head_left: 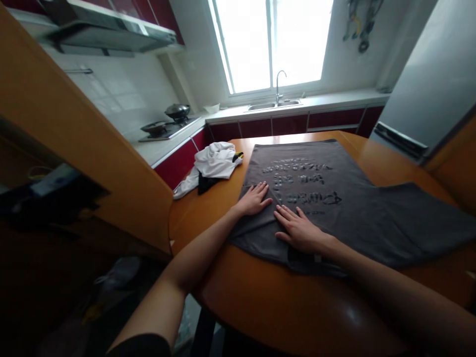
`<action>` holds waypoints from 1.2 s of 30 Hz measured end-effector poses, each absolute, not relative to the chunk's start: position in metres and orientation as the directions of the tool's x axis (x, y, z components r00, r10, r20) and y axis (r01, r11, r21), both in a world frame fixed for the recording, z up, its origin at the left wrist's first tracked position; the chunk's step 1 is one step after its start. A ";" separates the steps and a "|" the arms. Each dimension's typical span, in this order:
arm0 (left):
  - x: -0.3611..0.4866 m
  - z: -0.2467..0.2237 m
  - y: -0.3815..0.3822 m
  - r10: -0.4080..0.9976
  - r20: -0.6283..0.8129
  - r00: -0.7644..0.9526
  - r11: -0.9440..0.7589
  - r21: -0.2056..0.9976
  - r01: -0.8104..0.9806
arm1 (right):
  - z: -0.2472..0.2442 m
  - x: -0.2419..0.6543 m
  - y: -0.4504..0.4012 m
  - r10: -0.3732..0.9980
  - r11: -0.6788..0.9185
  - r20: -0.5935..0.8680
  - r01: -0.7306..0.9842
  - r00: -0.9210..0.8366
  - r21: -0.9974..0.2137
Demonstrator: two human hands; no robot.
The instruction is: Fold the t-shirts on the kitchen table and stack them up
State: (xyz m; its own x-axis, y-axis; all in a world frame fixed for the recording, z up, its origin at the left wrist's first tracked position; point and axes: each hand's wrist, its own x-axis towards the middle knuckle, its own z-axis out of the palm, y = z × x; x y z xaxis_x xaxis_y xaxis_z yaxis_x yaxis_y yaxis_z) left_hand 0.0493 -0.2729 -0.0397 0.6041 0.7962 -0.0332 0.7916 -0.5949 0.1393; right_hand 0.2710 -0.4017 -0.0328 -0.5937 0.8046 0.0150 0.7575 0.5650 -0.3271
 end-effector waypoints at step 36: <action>0.046 -0.046 -0.264 0.792 0.047 0.609 -0.609 0.127 0.783 | 0.048 0.285 -0.444 0.778 0.627 0.366 0.599 -0.511 -0.498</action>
